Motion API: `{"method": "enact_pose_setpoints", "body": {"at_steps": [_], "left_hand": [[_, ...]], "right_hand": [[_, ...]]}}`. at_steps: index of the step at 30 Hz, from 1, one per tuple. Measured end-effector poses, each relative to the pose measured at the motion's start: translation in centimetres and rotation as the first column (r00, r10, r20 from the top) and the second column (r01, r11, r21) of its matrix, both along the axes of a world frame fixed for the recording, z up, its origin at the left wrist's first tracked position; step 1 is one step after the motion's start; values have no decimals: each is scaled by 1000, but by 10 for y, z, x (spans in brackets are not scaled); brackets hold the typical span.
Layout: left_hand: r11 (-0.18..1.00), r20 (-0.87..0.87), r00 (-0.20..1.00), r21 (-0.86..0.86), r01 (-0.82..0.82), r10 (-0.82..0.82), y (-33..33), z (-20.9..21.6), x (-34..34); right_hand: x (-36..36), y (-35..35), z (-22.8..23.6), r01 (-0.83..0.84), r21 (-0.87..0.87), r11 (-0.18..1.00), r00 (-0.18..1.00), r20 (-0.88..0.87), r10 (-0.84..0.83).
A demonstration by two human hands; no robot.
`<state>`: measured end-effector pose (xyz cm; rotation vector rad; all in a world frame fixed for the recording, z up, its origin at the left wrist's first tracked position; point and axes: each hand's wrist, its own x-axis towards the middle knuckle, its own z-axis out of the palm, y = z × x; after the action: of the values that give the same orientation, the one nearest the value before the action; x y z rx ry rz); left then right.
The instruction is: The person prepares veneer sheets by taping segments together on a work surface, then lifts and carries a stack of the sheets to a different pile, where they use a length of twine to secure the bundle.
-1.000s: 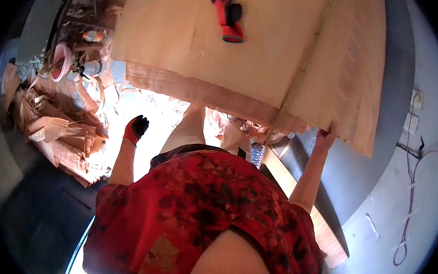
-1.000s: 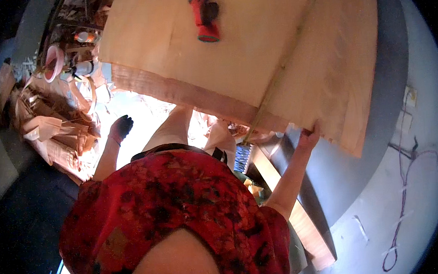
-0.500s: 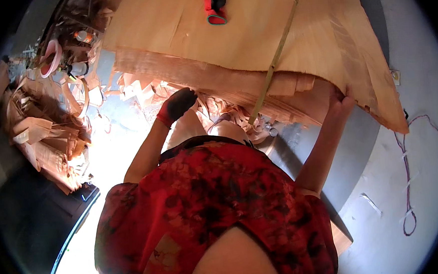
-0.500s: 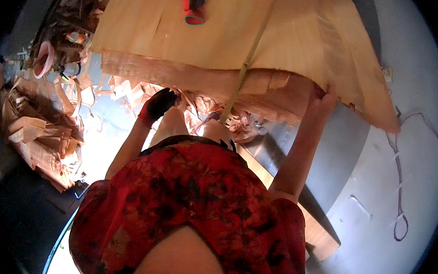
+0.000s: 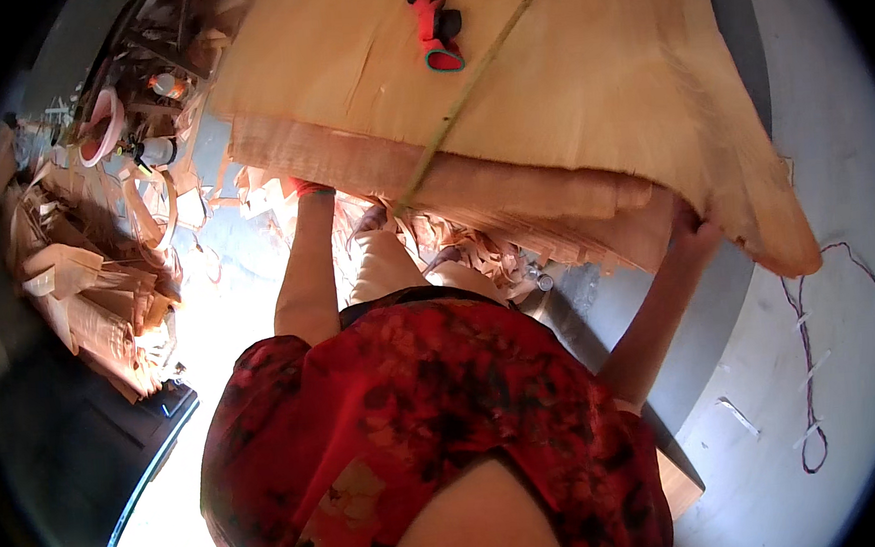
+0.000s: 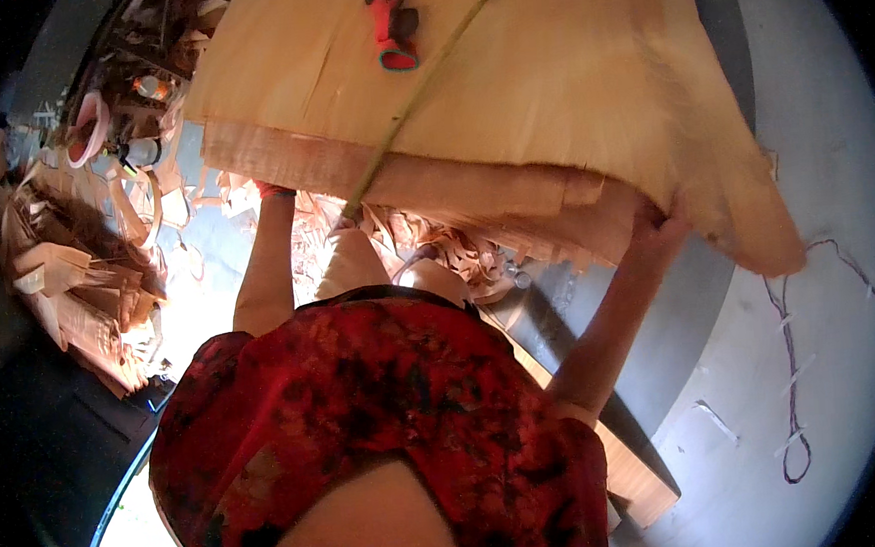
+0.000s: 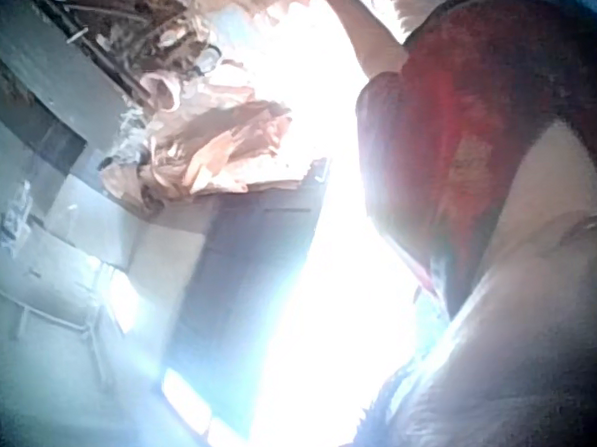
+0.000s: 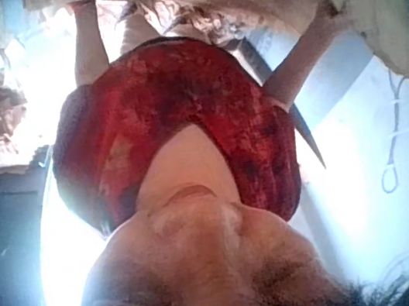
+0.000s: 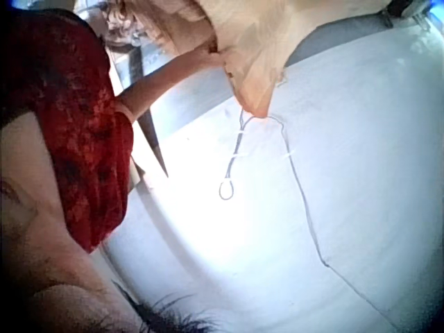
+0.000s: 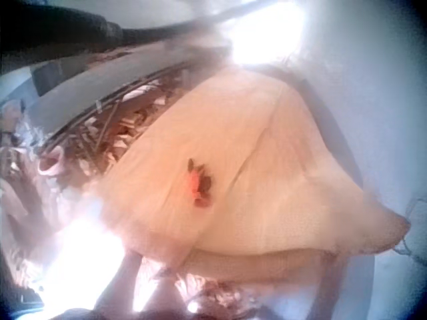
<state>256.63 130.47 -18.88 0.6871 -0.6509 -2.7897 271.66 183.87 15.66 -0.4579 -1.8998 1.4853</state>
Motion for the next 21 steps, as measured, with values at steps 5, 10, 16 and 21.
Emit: {"method": "enact_pose_setpoints", "body": {"at_steps": [5,10,16,21], "left_hand": [[998,28,999,-42,44,-43,-17,-8,-7],[986,107,988,-112,123,-111,-28,-14,-5],[952,190,969,-230,202,-159,-37,-14,-11],[912,284,946,-326,251,-159,-59,-24,-7]], "right_hand": [[28,31,-91,185,-824,536,960,34,-278],[57,30,-172,96,-894,437,959,-34,-280],[80,11,-246,-100,-947,307,944,-188,-272],[62,-14,-303,37,-963,267,921,-71,-384]]}}
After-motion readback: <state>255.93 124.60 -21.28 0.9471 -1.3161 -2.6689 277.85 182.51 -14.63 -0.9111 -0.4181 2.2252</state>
